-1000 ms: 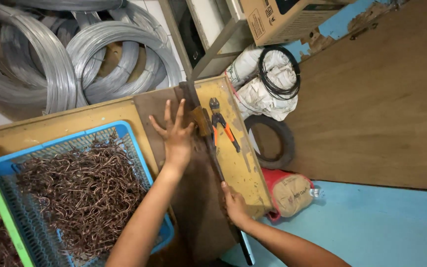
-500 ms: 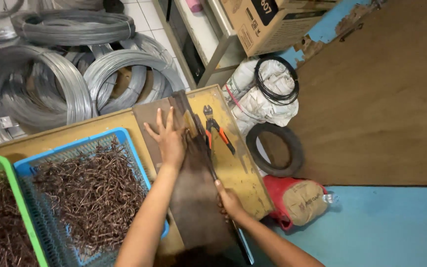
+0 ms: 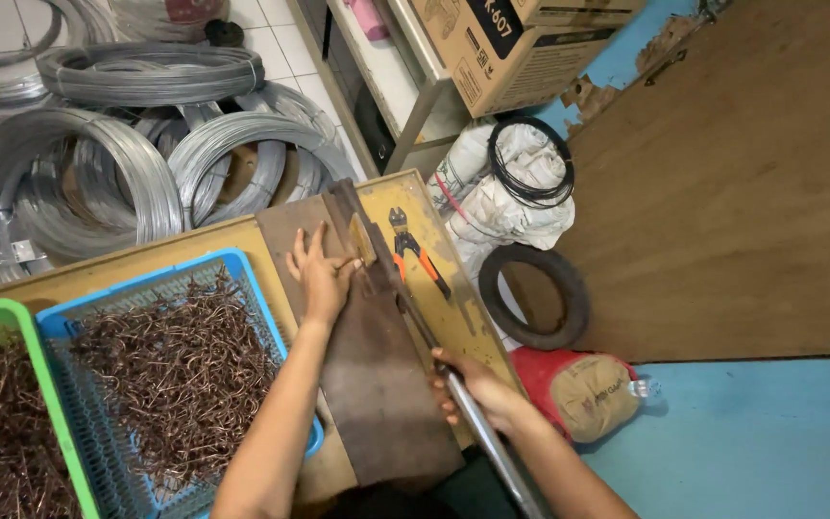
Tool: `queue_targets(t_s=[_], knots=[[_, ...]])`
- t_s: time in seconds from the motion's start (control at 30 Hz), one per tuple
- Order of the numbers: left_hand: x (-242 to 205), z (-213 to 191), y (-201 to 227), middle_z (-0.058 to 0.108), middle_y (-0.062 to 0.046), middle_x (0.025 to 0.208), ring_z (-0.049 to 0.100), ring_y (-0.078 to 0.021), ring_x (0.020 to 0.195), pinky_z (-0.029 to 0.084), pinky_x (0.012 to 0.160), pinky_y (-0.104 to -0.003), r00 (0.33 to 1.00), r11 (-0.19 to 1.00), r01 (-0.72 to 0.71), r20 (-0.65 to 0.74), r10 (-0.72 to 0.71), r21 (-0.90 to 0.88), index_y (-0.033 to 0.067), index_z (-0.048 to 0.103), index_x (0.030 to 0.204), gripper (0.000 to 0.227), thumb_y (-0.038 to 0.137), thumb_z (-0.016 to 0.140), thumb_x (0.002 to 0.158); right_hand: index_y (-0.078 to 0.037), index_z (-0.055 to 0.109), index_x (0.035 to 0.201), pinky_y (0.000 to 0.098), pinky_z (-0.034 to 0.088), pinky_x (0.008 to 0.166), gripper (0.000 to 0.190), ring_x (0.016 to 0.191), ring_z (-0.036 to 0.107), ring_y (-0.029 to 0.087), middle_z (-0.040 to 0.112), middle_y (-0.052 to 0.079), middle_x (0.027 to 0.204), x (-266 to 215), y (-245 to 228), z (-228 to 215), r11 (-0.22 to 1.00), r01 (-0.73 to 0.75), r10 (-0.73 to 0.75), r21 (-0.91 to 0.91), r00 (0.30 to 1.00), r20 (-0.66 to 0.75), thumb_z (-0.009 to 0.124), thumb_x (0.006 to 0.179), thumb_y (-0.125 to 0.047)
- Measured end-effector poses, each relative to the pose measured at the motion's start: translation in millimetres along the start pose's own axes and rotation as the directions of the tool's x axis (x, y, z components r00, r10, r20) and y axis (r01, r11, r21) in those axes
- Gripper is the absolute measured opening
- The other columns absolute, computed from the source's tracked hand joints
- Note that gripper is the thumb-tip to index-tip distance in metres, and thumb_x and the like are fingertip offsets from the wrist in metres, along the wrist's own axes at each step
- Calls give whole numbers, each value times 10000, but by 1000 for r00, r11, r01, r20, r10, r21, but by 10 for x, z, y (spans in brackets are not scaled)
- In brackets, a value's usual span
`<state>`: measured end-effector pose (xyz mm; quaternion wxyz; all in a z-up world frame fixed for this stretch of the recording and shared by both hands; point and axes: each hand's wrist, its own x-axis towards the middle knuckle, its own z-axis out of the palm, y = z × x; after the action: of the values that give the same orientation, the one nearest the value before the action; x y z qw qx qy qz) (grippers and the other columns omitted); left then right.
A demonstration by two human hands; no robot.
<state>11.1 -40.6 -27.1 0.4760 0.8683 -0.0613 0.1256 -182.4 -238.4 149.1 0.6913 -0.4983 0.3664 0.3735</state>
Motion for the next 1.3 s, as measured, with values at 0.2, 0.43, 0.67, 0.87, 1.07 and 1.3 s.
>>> queue_targets(t_s=[0.2,0.43,0.67,0.87,1.07,1.3], knots=[[-53,18,-47,420,-14,1621,128,-421,1563,78,1178,-684,994,989,6,107,-21,145,341,815,879,111,377,836,776,-56,528,837,288,469,296,449,427,531,204,448,55,693,-343,-321,242,988,155,-151,23,979,-136,688,940,-463],[-334,-7,119,485,-54,1552,227,-439,1520,188,1169,-674,991,986,98,75,-109,136,299,827,896,88,335,830,816,-92,560,823,276,470,304,415,445,545,180,446,24,676,-265,-224,111,982,160,-169,-105,982,-86,688,924,-473],[-294,65,-15,493,-7,1535,333,-358,1498,377,1118,-596,972,971,99,189,-141,218,334,819,940,103,374,790,849,-75,586,892,306,468,306,353,436,547,209,473,49,702,-185,-145,75,969,212,-224,-128,971,-82,709,919,-405],[-693,-935,668,657,-75,1351,594,-354,1274,490,1053,-474,991,990,110,81,-103,-85,181,826,942,91,239,799,877,-50,620,791,301,524,363,383,469,635,211,577,86,611,205,126,-180,883,181,-269,-433,951,-150,711,938,-392],[-1182,-1612,704,738,-36,1224,687,-300,1126,549,936,-399,977,987,82,-184,-108,-139,148,814,959,107,202,823,867,-60,696,713,354,588,497,435,528,709,247,697,147,568,676,432,-231,653,160,-335,-740,938,-92,683,968,-412],[-1768,-2135,580,691,-107,1185,619,-309,1136,468,1010,-419,945,998,-61,-321,59,2,55,736,939,40,82,707,941,-130,663,649,271,536,601,517,521,735,171,733,60,538,690,568,-111,417,16,-469,-909,860,-200,579,948,-543]])
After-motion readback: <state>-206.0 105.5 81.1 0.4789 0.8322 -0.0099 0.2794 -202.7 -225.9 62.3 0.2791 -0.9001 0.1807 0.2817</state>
